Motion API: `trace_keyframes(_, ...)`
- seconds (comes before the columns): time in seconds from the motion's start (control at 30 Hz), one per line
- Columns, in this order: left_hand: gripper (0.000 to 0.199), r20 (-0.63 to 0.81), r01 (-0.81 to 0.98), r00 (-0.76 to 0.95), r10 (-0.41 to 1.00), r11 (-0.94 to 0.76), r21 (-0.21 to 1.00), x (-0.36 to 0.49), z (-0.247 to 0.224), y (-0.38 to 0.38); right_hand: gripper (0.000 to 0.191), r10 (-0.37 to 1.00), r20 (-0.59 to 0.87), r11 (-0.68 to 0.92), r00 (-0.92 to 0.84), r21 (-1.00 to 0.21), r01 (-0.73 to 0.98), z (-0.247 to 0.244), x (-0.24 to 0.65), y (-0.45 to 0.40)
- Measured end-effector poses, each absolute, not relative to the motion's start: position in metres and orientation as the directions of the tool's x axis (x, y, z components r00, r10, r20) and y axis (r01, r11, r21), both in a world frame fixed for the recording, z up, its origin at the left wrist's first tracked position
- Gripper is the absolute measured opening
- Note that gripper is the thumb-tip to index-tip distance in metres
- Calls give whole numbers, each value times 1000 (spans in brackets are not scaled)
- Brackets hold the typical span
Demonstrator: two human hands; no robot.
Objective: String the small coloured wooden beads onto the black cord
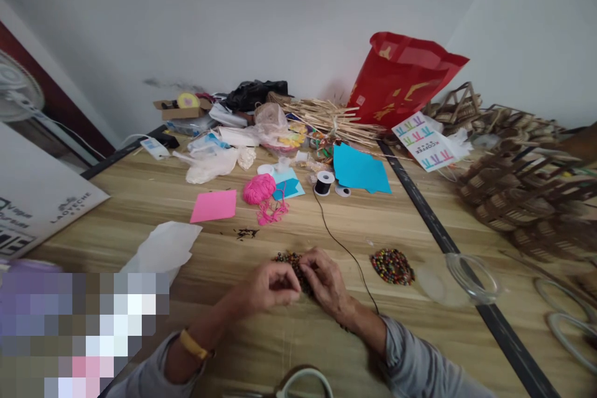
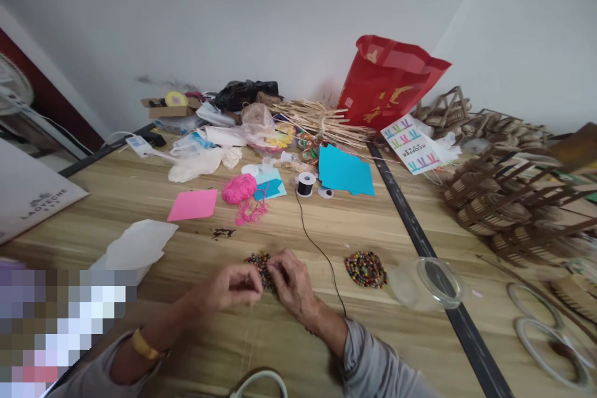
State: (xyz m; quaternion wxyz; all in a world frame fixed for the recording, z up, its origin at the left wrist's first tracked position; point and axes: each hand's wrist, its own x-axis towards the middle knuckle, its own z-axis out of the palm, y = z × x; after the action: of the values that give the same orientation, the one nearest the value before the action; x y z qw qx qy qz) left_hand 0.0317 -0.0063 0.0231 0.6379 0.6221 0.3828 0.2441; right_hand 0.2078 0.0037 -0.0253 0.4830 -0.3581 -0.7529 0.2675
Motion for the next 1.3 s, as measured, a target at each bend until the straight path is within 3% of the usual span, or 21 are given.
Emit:
trace_keyframes(0.1, 23, -202, 8, 405, 892, 218, 976, 29, 11, 4, 16, 806, 531, 590, -260, -756, 283, -26, 207, 4)
trace_keyframes(0.27, 28, -225, -45, 256, 940, 244, 969, 25, -5, 7, 17, 777, 556, 626, -297, -734, 263, -24, 206, 2)
trace_keyframes(0.57, 29, -214, -76, 266, 940, 242, 967, 25, -9, 6, 11, 706, 582, 700, -404, -660, 273, -26, 206, 0)
trace_keyframes(1.3, 27, -195, -116, 305, 932, 239, 964, 25, -17, 8, 10, 723, 542, 678, -429, -678, 286, -26, 208, -1)
